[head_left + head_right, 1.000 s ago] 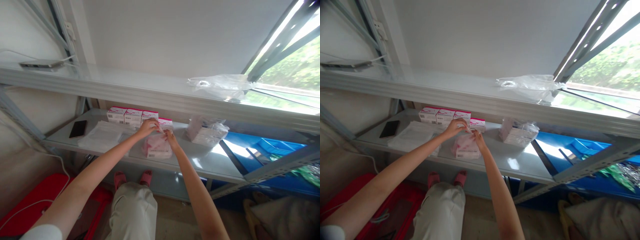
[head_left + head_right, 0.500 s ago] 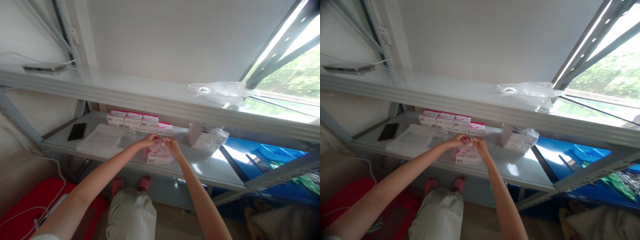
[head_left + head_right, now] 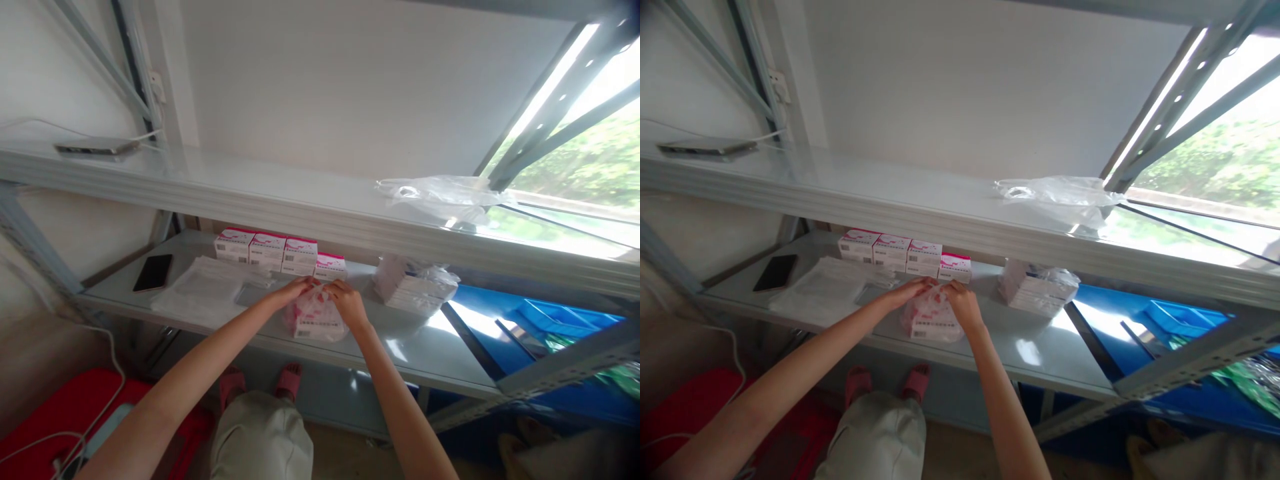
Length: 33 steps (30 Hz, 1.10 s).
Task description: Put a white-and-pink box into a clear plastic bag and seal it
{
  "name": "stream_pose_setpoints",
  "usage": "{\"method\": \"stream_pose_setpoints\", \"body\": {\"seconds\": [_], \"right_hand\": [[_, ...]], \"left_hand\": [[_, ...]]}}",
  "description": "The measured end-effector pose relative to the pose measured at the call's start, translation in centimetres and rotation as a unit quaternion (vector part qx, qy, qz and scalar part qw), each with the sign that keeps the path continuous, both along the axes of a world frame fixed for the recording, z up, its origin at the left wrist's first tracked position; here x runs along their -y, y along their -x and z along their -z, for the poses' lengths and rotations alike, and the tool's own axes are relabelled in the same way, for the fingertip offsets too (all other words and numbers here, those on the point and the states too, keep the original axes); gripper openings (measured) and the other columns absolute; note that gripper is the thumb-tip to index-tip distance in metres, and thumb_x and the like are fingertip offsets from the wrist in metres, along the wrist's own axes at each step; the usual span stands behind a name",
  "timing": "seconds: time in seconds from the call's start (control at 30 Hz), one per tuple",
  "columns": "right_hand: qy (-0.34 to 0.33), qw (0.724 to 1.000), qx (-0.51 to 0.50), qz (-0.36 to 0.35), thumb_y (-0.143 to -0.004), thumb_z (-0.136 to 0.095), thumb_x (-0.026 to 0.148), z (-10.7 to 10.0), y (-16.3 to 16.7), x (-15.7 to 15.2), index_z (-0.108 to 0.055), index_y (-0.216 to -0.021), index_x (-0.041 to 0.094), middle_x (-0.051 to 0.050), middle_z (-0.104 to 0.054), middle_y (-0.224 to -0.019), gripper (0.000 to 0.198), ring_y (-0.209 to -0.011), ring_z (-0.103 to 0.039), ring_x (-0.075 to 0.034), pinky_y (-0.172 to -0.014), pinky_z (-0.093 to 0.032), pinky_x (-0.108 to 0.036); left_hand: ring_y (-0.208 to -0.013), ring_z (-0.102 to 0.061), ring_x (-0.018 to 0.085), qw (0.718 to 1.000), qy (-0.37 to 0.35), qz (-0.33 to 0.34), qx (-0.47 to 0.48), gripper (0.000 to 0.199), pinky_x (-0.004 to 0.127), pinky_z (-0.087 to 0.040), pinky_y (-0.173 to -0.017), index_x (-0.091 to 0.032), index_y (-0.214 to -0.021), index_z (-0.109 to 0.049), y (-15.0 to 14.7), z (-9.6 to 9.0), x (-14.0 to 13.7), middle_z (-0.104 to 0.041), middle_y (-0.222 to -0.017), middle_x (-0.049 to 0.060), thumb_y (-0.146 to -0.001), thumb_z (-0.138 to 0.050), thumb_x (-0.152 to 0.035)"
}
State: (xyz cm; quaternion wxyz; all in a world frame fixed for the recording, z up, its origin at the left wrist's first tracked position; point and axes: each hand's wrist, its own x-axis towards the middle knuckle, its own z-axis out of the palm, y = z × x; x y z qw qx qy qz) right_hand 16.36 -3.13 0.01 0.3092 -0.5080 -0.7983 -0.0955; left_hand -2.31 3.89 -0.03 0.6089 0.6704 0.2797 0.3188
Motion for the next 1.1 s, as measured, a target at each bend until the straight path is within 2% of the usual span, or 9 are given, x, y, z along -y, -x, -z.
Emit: {"method": "stream_pose_setpoints", "body": {"seconds": [0.17, 0.33, 0.43, 0.53, 0.63, 0.73, 0.83, 0.93, 1.1], "right_hand": [[-0.081, 0.995, 0.057, 0.012, -0.087, -0.049, 0.007, 1.5, 1.2, -0.6, -0.07, -0.096, 0.019, -0.01, -0.068, -0.095, 0.026, -0.087, -0.063, -0.019, -0.071, -0.049, -0.025], [-0.075, 0.995, -0.063, 0.028, -0.091, -0.049, 0.02, 1.5, 1.3, -0.6, -0.073, -0.089, 0.023, -0.006, -0.072, -0.089, 0.025, -0.081, -0.064, -0.017, -0.071, -0.049, -0.025], [-0.058, 0.976, -0.201, 0.056, -0.089, -0.051, 0.031, 2.1, 0.7, -0.1, -0.075, -0.079, 0.024, -0.004, -0.073, -0.085, 0.026, -0.08, -0.065, -0.018, -0.076, -0.048, -0.029], [-0.017, 0.943, -0.308, 0.121, -0.085, -0.053, 0.044, 3.9, -0.6, 1.1, -0.074, -0.071, 0.023, -0.005, -0.074, -0.081, 0.033, -0.079, -0.066, -0.021, -0.085, -0.045, -0.037], [0.049, 0.923, -0.321, 0.207, -0.079, -0.052, 0.054, 6.1, -1.8, 2.7, -0.073, -0.07, 0.023, -0.005, -0.074, -0.08, 0.039, -0.082, -0.065, -0.025, -0.091, -0.039, -0.044], [0.08, 0.909, -0.299, 0.277, -0.075, -0.053, 0.061, 7.2, -2.4, 3.7, -0.072, -0.07, 0.023, -0.006, -0.073, -0.082, 0.043, -0.092, -0.061, -0.029, -0.095, -0.034, -0.049], [0.107, 0.909, -0.332, 0.227, -0.074, -0.05, 0.067, 7.1, -2.9, 3.6, -0.07, -0.072, 0.021, -0.009, -0.071, -0.083, 0.05, -0.094, -0.06, -0.029, -0.096, -0.036, -0.049], [0.157, 0.903, -0.394, 0.062, -0.075, -0.05, 0.069, 6.8, -3.7, 3.4, -0.067, -0.102, 0.019, -0.012, -0.066, -0.111, 0.059, -0.108, -0.058, -0.027, -0.097, -0.041, -0.042], [0.26, 0.909, -0.312, -0.092, -0.049, -0.08, 0.059, 6.7, -4.3, 3.6, -0.031, -0.146, 0.024, -0.015, -0.038, -0.148, 0.115, -0.135, -0.037, -0.031, -0.109, -0.03, -0.052]], "left_hand": [[-0.096, -0.063, 0.02, 0.992, -0.123, -0.011, -0.012, 0.018, 0.031, -0.048, -0.087, -0.017, -0.087, -0.07, -1.0, 0.9, -0.6, -0.071, -0.102, 0.006, -0.074, -0.058, -0.014], [-0.083, -0.066, 0.019, 0.956, -0.261, -0.107, -0.081, 0.018, 0.032, -0.049, -0.082, -0.014, -0.078, -0.071, -0.7, 0.8, -0.6, -0.073, -0.085, 0.005, -0.078, -0.056, -0.007], [-0.091, -0.064, 0.017, 0.898, -0.402, -0.132, -0.123, 0.02, 0.032, -0.047, -0.087, -0.017, -0.082, -0.072, 1.3, 0.5, -0.1, -0.071, -0.094, 0.005, -0.083, -0.054, -0.007], [-0.089, -0.06, 0.019, 0.799, -0.532, -0.132, -0.247, 0.022, 0.036, -0.043, -0.088, -0.018, -0.083, -0.071, 3.9, 0.9, 0.6, -0.068, -0.089, 0.005, -0.087, -0.052, -0.007], [-0.089, -0.057, 0.021, 0.705, -0.612, -0.093, -0.345, 0.021, 0.038, -0.041, -0.087, -0.018, -0.089, -0.069, 6.1, 2.4, 1.1, -0.065, -0.087, 0.006, -0.087, -0.051, -0.007], [-0.091, -0.056, 0.022, 0.665, -0.642, -0.066, -0.376, 0.021, 0.038, -0.039, -0.087, -0.017, -0.094, -0.067, 6.9, 3.8, 1.7, -0.064, -0.089, 0.007, -0.087, -0.05, -0.008], [-0.092, -0.056, 0.022, 0.678, -0.626, -0.068, -0.38, 0.018, 0.039, -0.039, -0.089, -0.017, -0.092, -0.065, 6.8, 3.9, 2.4, -0.064, -0.091, 0.007, -0.09, -0.048, -0.012], [-0.104, -0.055, 0.025, 0.741, -0.558, -0.105, -0.358, 0.021, 0.043, -0.037, -0.097, -0.016, -0.106, -0.061, 6.8, 3.3, 3.5, -0.064, -0.106, 0.01, -0.094, -0.048, -0.027], [-0.133, -0.039, 0.034, 0.869, -0.369, -0.141, -0.299, 0.101, 0.049, -0.033, -0.106, -0.014, -0.15, -0.008, 6.8, 3.5, 6.0, -0.033, -0.147, 0.023, -0.077, -0.066, -0.054]]}}
